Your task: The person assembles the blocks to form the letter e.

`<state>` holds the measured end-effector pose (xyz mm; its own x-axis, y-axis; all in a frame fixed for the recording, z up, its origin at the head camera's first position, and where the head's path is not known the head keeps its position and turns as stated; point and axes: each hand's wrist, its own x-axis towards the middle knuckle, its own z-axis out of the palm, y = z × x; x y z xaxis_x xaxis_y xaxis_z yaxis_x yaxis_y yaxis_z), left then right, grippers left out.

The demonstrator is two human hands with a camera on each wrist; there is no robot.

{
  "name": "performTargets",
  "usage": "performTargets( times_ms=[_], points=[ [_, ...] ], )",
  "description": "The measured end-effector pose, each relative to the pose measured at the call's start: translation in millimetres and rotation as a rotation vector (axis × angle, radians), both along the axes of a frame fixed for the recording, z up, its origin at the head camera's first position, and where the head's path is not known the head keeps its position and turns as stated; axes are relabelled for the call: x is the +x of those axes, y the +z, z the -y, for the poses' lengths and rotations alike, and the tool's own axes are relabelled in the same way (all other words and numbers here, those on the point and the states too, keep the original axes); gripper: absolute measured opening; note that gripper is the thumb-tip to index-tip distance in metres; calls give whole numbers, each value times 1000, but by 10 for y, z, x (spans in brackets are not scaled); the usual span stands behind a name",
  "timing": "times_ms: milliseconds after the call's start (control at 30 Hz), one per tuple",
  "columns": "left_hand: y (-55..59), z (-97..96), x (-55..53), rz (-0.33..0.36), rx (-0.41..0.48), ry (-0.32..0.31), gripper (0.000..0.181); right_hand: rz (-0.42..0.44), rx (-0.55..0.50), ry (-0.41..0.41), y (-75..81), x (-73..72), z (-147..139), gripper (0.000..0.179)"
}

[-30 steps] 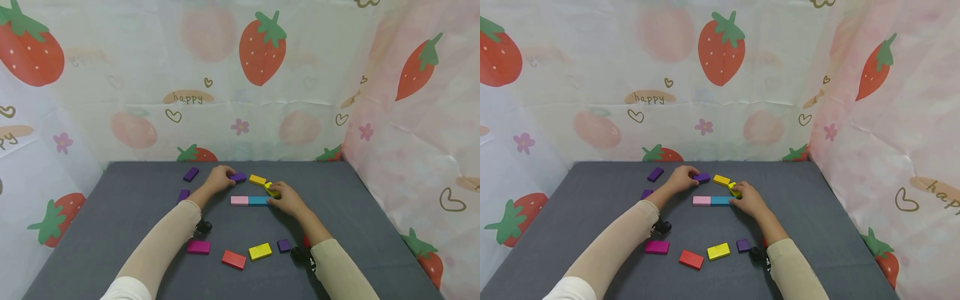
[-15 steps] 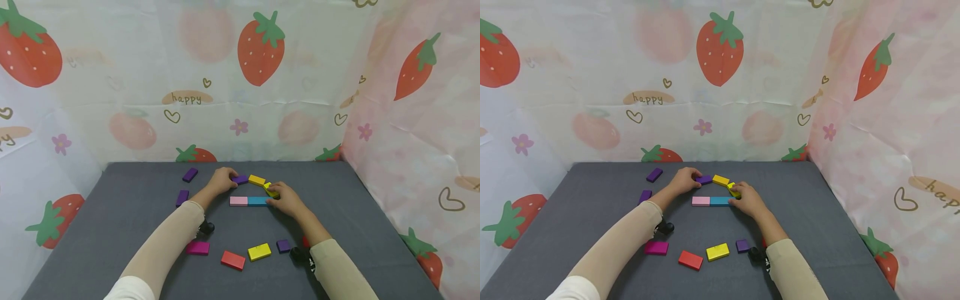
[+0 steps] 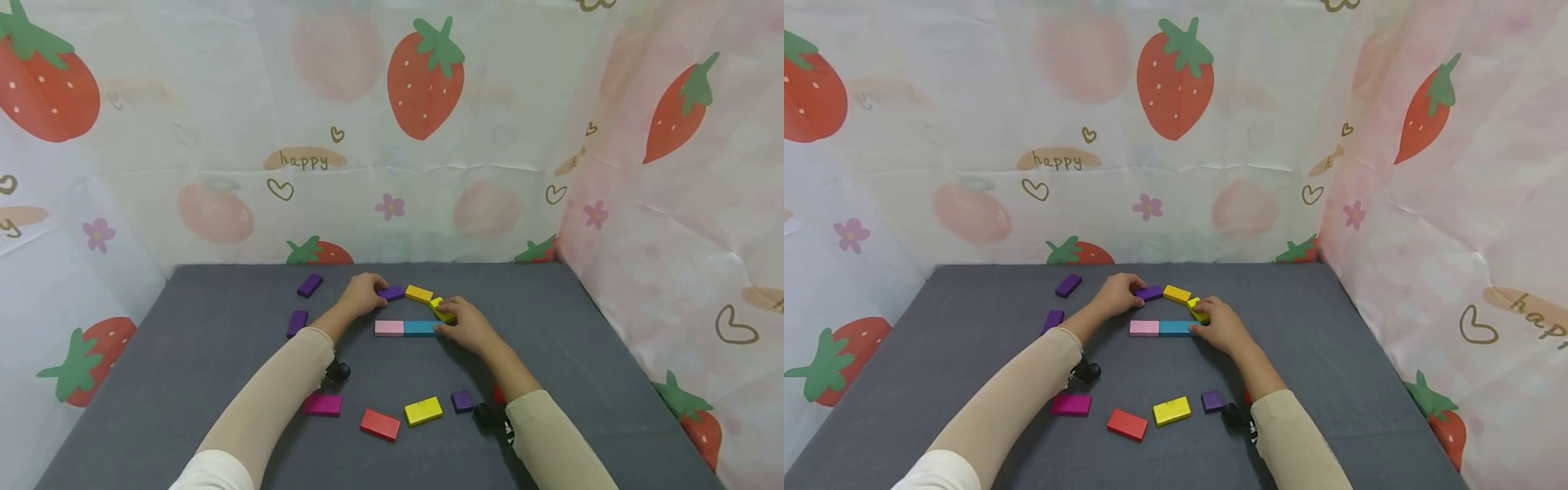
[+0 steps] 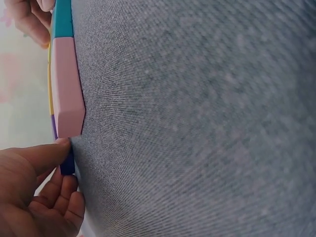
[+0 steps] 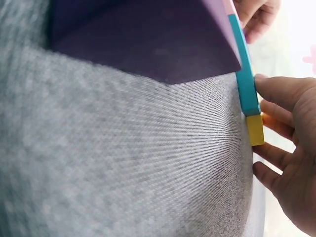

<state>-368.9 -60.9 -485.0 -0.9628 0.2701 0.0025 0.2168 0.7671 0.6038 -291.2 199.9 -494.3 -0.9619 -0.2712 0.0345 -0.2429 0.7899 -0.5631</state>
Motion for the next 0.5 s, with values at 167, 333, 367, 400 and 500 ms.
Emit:
performTargets(
  times_ms=[167, 333, 367, 400, 500],
  points=[
    [0, 2, 6, -2, -4, -1, 35, -8, 2, 5, -6, -2, -1, 47],
    [1, -1, -4, -2, -6, -1, 36, -11, 1, 6, -7, -5, -3, 47],
    [0, -2, -10, -1, -7, -1, 36, -11, 0, 5, -7, -6, -4, 47],
    [-2, -2, -15, 0, -9, -2, 36, -12, 1, 5, -8, -7, -5, 47],
    [-10, -3, -31, 4, -14, -4, 36, -16, 5, 4, -20, -12, -8, 47]
  ],
)
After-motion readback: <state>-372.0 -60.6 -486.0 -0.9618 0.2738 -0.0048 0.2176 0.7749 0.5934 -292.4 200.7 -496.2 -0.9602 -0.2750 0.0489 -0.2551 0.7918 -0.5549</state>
